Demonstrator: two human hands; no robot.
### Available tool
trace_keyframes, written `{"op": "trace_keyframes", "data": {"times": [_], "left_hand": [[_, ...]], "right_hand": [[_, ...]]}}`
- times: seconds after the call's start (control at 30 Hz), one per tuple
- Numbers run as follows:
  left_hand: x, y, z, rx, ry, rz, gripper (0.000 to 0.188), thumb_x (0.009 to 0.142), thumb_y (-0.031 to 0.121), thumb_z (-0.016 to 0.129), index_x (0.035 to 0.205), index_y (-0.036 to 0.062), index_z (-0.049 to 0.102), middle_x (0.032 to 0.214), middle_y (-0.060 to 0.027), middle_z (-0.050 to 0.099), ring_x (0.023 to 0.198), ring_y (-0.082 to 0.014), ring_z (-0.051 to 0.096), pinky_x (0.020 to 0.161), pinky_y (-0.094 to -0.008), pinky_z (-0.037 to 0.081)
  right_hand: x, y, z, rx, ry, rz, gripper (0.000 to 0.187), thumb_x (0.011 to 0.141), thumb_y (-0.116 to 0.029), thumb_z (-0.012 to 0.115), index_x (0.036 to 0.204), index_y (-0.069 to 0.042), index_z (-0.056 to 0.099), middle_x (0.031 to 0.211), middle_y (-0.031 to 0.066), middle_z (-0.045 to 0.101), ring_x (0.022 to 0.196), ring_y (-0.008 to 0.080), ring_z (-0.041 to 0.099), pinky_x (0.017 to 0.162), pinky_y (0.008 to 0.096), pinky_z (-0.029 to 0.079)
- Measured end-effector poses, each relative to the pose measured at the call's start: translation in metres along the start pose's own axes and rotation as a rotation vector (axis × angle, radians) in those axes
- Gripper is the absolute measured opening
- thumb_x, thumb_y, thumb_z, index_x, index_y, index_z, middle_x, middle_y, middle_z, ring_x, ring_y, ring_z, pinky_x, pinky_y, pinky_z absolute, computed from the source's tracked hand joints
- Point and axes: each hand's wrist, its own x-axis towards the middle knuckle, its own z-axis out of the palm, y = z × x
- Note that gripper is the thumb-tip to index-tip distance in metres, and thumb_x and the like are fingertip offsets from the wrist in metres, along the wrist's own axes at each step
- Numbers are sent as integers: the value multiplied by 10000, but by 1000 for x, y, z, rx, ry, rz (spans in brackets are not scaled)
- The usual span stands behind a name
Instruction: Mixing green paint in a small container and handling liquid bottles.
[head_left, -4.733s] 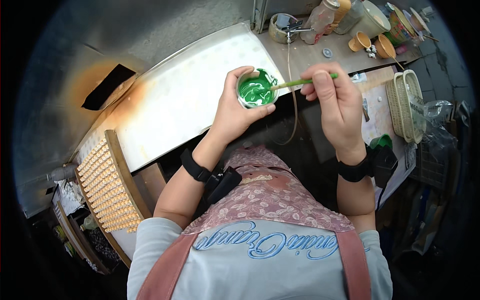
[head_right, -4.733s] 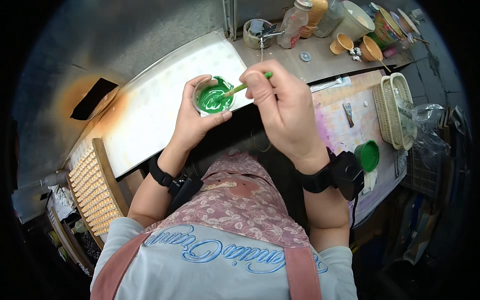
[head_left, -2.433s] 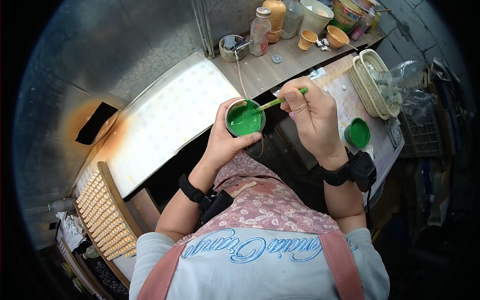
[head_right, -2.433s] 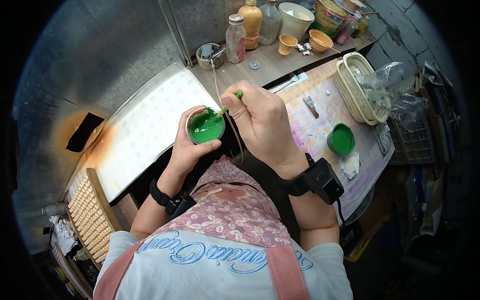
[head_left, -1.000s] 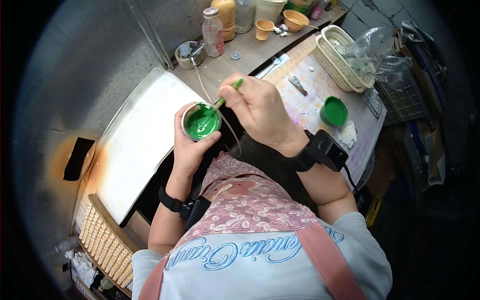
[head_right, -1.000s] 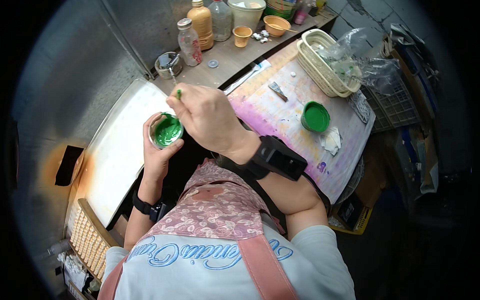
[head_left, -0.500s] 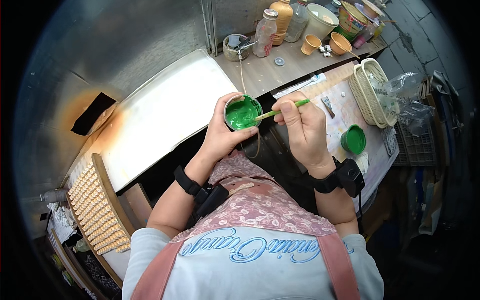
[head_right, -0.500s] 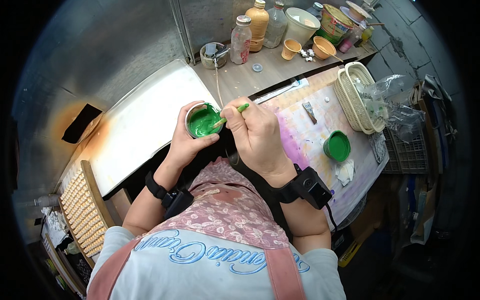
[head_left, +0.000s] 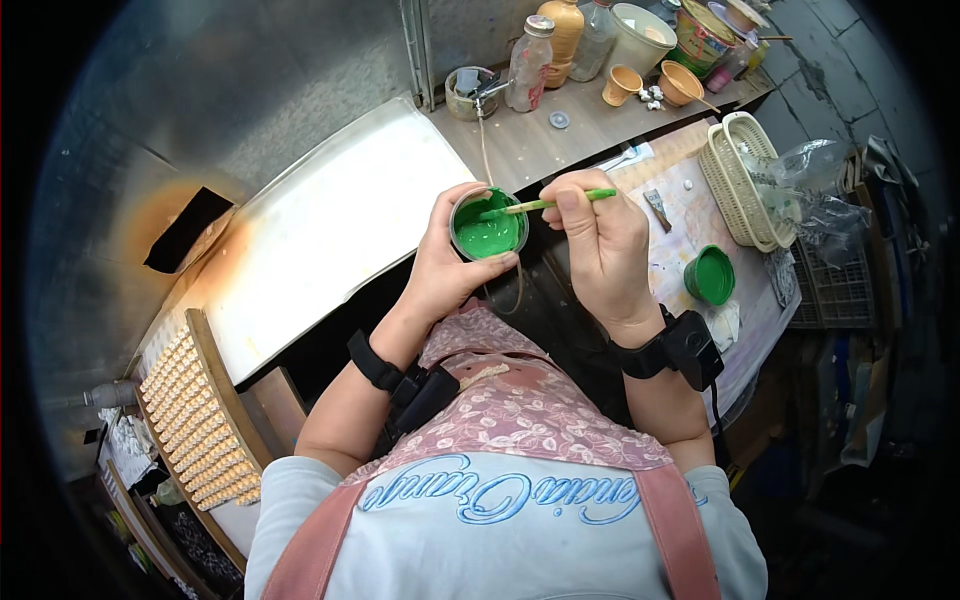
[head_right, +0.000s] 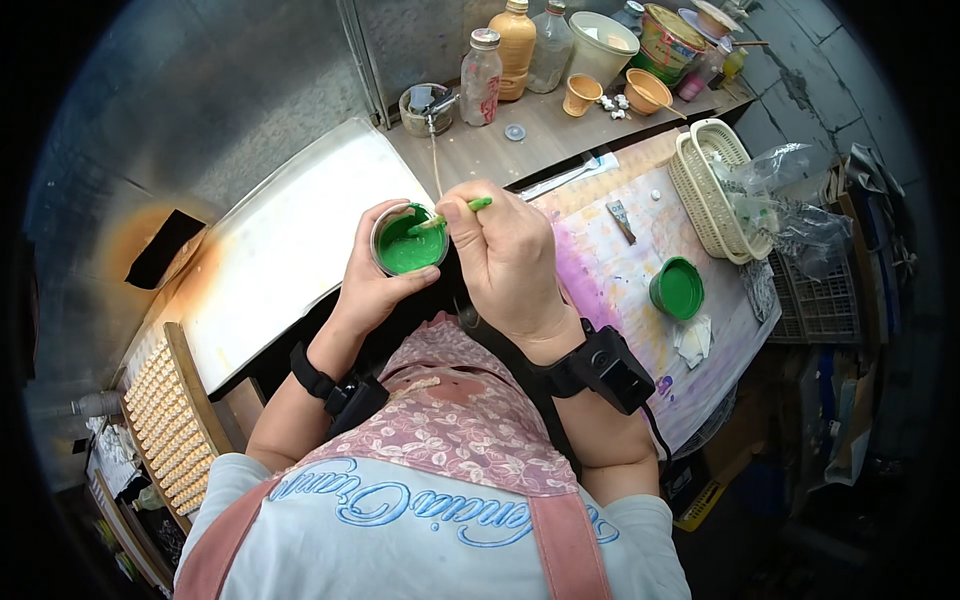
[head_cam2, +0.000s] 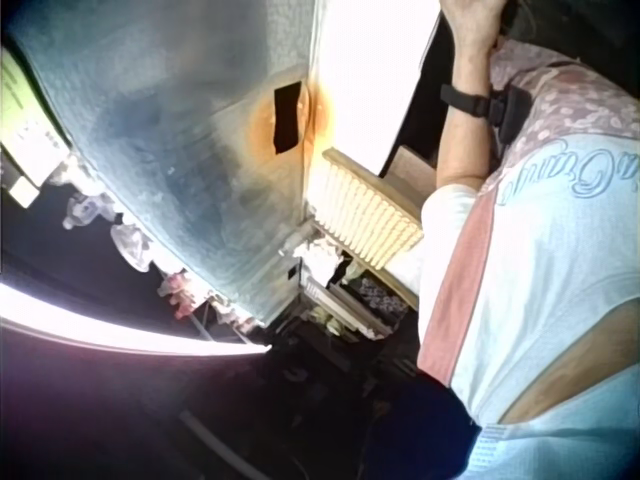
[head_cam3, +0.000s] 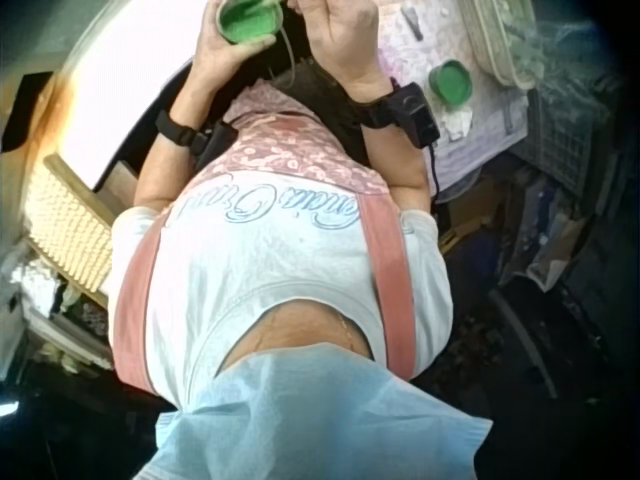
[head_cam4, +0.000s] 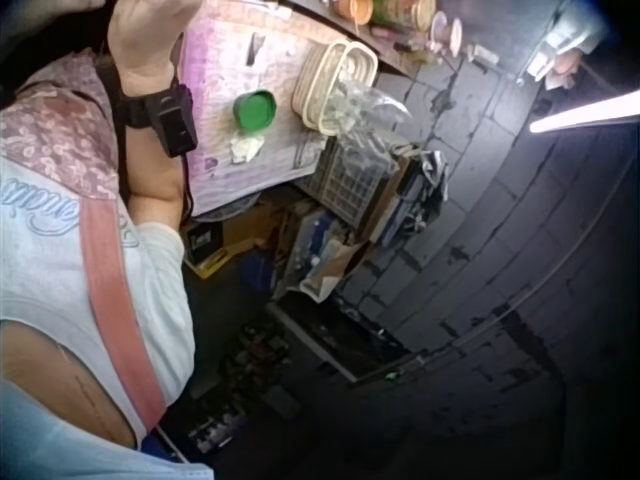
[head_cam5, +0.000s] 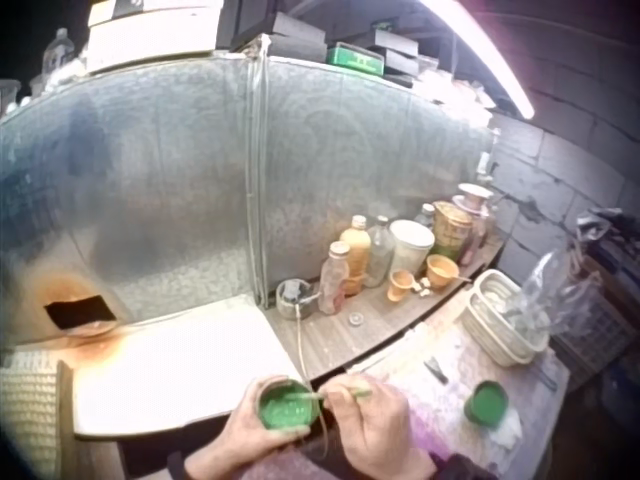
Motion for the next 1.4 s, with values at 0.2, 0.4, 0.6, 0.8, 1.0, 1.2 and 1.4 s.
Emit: {"op": "trace_keyframes", "data": {"times": [0.2,0.4,0.6,0.8,1.0,1.2,1.4], "left_hand": [[-2,-4,-1,-33,2,-10,763,606,20,781,1250,55,373,1150,-65,481,1103,-170,465,960,-301,377],[-3,-1,-1,19,7,-7,764,609,37,786,1250,54,372,1144,-64,487,1099,-169,468,957,-301,381],[-6,-3,0,-33,11,-36,769,605,42,793,1250,57,375,1140,-64,492,1099,-170,470,959,-304,379],[-7,-5,3,-16,36,-8,714,618,66,780,1221,54,398,1126,-78,508,1079,-179,490,953,-304,376],[-8,-2,5,-74,53,-43,705,621,24,772,1219,61,399,1141,-73,490,1091,-181,485,947,-297,388],[-5,-2,8,-60,35,-39,710,626,3,764,1224,62,387,1140,-72,492,1081,-178,492,946,-297,395],[-7,-2,8,3,35,-14,725,617,27,773,1229,65,387,1137,-74,494,1092,-179,481,956,-302,375]], "right_hand": [[-5,-10,-3,57,-77,6,142,903,-117,513,814,-9,543,689,114,559,592,282,551,542,347,420],[1,-2,-5,-19,-2,-2,150,896,-119,522,809,-2,554,697,121,565,605,291,558,552,345,427],[-3,-6,5,55,-44,-27,135,893,-104,521,806,-4,549,695,121,565,612,286,553,556,344,425],[-6,-2,-7,6,-21,11,123,889,-102,521,813,-8,547,680,128,559,598,293,551,548,350,423],[2,5,1,10,40,-26,155,886,-130,528,777,-18,532,626,138,535,576,304,551,527,372,411],[-8,3,-4,42,20,-14,161,891,-126,520,779,-12,532,631,147,531,579,313,547,520,370,412],[-6,6,-11,17,85,53,144,896,-106,516,796,-6,536,656,128,565,590,282,570,534,344,430]]}}
